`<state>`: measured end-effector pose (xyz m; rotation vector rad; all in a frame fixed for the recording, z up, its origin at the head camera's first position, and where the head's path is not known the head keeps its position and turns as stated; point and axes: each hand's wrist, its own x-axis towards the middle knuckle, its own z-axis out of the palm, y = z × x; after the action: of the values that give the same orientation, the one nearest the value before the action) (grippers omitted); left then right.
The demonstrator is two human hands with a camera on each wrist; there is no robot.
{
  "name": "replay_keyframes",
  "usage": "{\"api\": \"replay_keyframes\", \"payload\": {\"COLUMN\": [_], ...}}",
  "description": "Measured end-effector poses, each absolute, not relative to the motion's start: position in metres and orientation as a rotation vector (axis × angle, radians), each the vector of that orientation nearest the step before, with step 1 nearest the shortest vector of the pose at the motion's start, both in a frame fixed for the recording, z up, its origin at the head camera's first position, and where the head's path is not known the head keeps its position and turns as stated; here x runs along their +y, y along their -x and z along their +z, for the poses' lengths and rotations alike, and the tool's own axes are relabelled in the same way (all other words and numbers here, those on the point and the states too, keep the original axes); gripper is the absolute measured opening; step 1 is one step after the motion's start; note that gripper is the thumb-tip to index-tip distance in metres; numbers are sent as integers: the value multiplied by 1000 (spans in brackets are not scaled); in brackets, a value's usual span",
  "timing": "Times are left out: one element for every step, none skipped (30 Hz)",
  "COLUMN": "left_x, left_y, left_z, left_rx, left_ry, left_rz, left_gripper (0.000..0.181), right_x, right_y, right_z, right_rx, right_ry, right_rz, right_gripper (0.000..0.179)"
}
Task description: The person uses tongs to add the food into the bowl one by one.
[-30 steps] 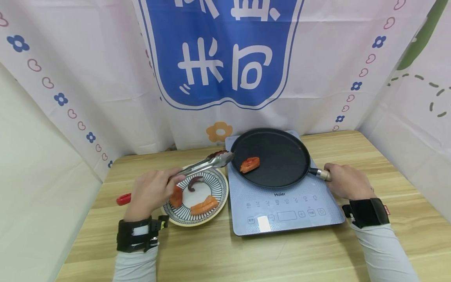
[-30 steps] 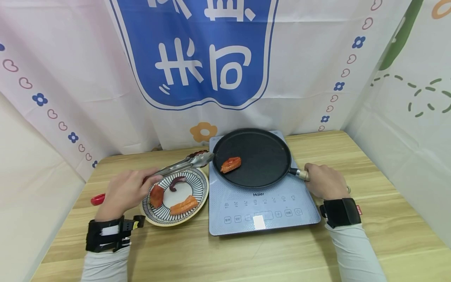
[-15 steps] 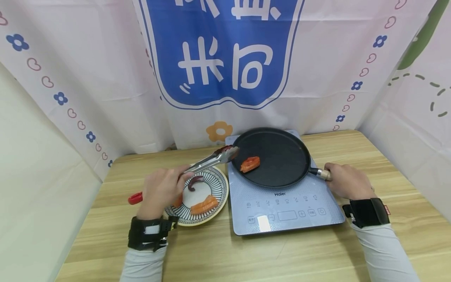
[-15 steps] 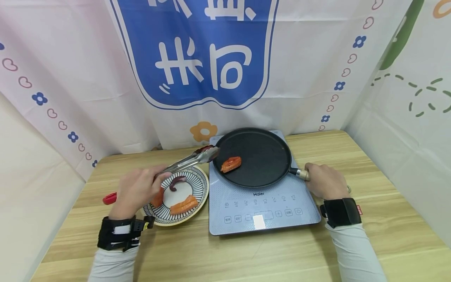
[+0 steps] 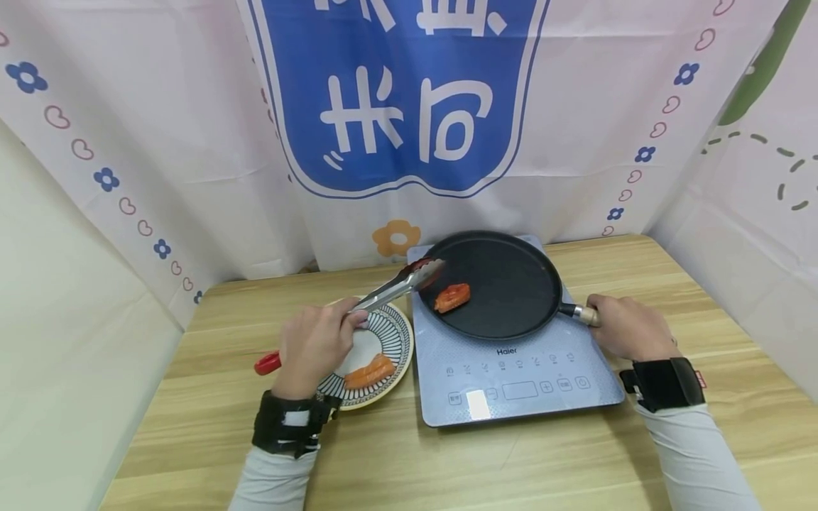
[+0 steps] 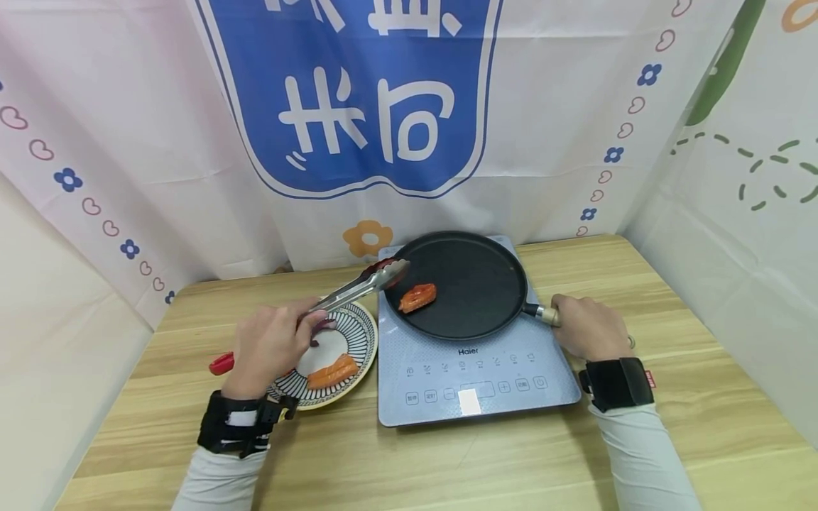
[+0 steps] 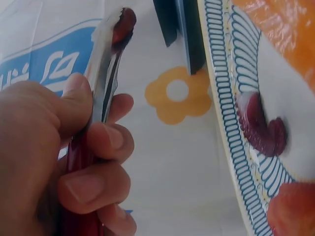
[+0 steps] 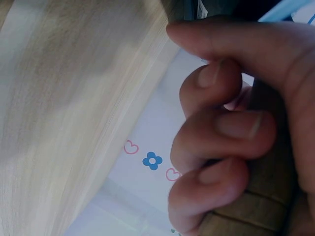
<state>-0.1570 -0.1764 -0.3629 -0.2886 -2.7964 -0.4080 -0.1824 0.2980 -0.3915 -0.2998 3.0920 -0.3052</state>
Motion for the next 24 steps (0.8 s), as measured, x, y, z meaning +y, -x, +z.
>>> {"api": "replay_keyframes", "payload": {"left_x": [-175, -173, -172, -171, -169, -168, -166, -165, -164, -162, -161, -160, -159, -158, -157, -156, -155, -155, -154, -153, -153, -152, -151, -150], "left_y": [157, 158, 158, 158, 158, 158, 157, 157, 157, 156, 157, 156, 156, 157, 157, 157, 157, 157, 157, 157, 157, 157, 156, 156], "left_z": [-364, -365, -366, -366, -367, -367, -368, -368, -369, -369, -370, -370, -370, -371, -371, -372, -373, -373, -374, -374, -375, -375, -375, -376], "left_rx": [-2791, -2788, -2788, -2784, -2785, -2789, -2793, -2801, -2807, -2813, -2823, -2830, -2836, -2837, -2836, -2833, -2828, -2822, -2817, -2812, -2811, -2809, -2809, -2810], "left_ry": [288, 285, 282, 281, 278, 271, 266, 257, 249, 242, 232, 224, 217, 213, 212, 213, 215, 218, 220, 224, 226, 228, 230, 229], "left_rz": [-411, -409, -406, -406, -403, -397, -393, -389, -386, -385, -380, -375, -375, -371, -366, -361, -356, -354, -352, -346, -341, -337, -333, -326], "left_gripper": [22, 22, 23, 24, 24, 26, 27, 28, 30, 31, 31, 32, 32, 32, 32, 32, 31, 31, 31, 30, 29, 29, 28, 28], "right_x": [298, 298, 298, 298, 298, 298, 298, 298, 298, 298, 298, 298, 298, 297, 297, 297, 297, 297, 297, 297, 297, 297, 297, 298], "right_y": [182, 182, 182, 182, 182, 182, 182, 183, 183, 183, 183, 183, 183, 183, 182, 182, 182, 182, 182, 182, 182, 182, 182, 182], "right_z": [-391, -392, -392, -392, -392, -392, -392, -392, -392, -392, -392, -391, -391, -391, -391, -391, -391, -391, -390, -390, -390, -390, -390, -390], "right_rx": [3091, 3092, 3091, 3090, 3090, 3088, 3087, 3086, 3086, 3087, 3087, 3088, 3088, 3087, 3087, 3086, 3084, 3084, 3082, 3081, 3080, 3079, 3078, 3077], "right_ry": [300, 300, 300, 301, 302, 301, 300, 299, 300, 301, 301, 301, 302, 303, 303, 303, 302, 301, 300, 299, 297, 296, 294, 293], "right_rz": [-305, -305, -305, -305, -306, -307, -310, -310, -311, -311, -311, -310, -309, -308, -308, -306, -306, -307, -308, -309, -309, -310, -311, -311], "right_gripper": [7, 7, 7, 6, 6, 5, 5, 5, 6, 6, 6, 6, 6, 6, 7, 7, 7, 8, 8, 8, 8, 8, 7, 7]}}
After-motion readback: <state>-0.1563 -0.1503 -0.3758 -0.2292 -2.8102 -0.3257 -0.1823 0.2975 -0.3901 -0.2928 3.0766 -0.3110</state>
